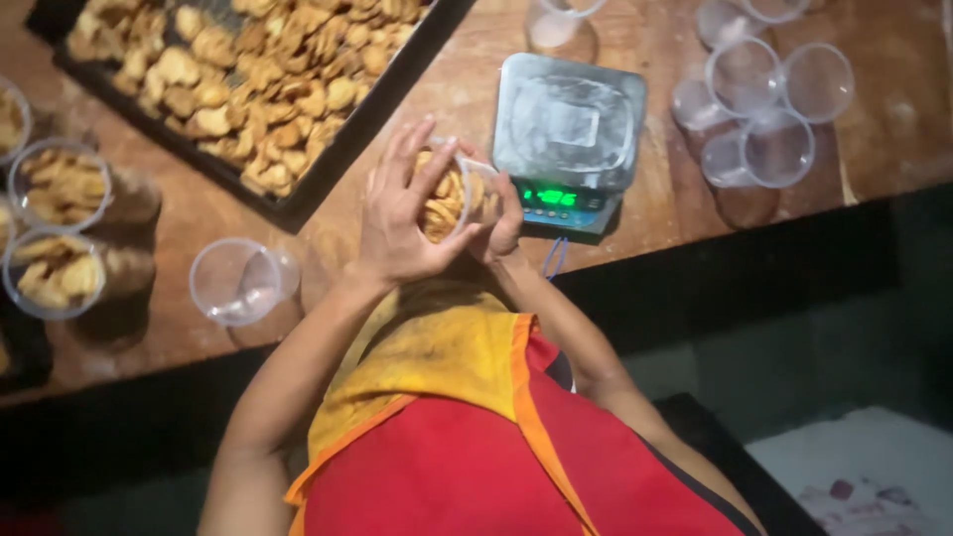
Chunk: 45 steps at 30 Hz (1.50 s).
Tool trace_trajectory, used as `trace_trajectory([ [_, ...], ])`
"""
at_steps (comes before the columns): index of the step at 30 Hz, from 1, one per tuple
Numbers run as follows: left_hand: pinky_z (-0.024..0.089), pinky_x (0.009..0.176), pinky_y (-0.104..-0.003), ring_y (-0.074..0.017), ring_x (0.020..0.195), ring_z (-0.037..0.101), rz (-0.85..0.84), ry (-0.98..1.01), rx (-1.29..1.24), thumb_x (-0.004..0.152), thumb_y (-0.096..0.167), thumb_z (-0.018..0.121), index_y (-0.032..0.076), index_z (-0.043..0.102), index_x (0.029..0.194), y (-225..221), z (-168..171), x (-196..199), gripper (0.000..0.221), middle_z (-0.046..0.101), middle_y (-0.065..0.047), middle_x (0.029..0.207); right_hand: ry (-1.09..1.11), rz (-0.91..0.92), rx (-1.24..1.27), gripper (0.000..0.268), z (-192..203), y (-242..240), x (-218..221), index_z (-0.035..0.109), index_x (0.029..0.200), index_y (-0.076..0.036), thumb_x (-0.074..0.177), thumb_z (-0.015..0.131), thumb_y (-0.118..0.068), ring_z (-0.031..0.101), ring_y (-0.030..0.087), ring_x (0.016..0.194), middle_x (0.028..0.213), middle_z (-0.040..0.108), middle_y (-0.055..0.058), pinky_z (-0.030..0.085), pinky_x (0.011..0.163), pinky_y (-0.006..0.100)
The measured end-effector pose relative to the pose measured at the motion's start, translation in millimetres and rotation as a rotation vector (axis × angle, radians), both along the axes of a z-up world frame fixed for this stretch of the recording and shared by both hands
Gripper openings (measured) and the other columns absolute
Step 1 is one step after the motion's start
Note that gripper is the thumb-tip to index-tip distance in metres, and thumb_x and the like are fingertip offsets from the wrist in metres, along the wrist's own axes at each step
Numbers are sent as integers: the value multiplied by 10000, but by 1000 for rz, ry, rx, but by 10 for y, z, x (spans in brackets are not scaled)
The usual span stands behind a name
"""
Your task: The person is sorting and packaging baked snacks into plastic containers.
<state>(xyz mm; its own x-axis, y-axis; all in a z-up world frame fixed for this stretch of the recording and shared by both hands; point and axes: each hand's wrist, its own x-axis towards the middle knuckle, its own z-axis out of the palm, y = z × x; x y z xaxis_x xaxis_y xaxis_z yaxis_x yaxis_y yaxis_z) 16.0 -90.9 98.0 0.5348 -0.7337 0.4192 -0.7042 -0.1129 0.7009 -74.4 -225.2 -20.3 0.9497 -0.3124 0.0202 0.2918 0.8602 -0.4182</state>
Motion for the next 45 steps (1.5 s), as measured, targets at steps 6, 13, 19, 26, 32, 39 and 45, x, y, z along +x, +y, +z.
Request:
trace_trajectory([
  [6,410,1117,-582,-410,1385,480,-114,-175,-4,752,360,886,137,603,1447,-847,125,36,782,478,-160,1529,412,-713,-609,452,-61,-694,-555,487,1478,45,1108,539,-210,538,244,1352,1457,551,155,421,1198,414],
  [13,415,946,-630,-468,1331,415,-222,-484,186,745,455,836,187,566,1458,-2010,-130,161,808,448,-127,1520,1260,-1137,-1364,517,-1313,-1864,-1870,495,1424,-10,1015,681,-266,496,346,1396,1467,532,198,411,1164,487],
  [19,397,949,-696,-490,1307,395,-239,-517,326,667,607,848,178,447,1542,-2292,-296,120,1054,406,-181,1519,1710,-958,-1719,730,-1656,-1731,-1799,445,1474,-15,908,745,-366,258,472,1482,1605,309,299,218,1187,586],
  [26,389,1137,-546,-441,1393,462,-286,-180,70,923,522,856,102,381,1597,-1505,316,166,925,344,-238,1597,1712,-1014,-1718,682,-1600,-1669,-1718,484,1480,-18,974,704,-419,262,420,1536,1647,317,218,190,1235,577],
  [32,461,1098,-472,-392,1264,577,116,43,153,987,105,740,28,630,1298,281,-1236,-63,339,627,-197,1284,1689,-1050,-1708,628,-1625,-1678,-1720,512,1477,-76,953,719,-352,286,392,1532,1637,343,196,187,1247,568],
  [39,427,1128,-478,-360,1309,505,536,172,394,945,140,715,51,629,1278,1231,-2165,-421,355,559,-179,1369,1686,-975,-1718,619,-1620,-1669,-1738,518,1472,-76,943,727,-321,287,382,1534,1635,349,187,168,1243,574],
  [45,224,1202,-572,-386,1541,292,405,-109,584,908,409,723,6,392,1558,1137,-2107,-397,834,323,-205,1663,1657,-1018,-1745,589,-1667,-1705,-1746,526,1458,-76,964,719,-330,294,370,1531,1635,352,176,173,1243,567],
])
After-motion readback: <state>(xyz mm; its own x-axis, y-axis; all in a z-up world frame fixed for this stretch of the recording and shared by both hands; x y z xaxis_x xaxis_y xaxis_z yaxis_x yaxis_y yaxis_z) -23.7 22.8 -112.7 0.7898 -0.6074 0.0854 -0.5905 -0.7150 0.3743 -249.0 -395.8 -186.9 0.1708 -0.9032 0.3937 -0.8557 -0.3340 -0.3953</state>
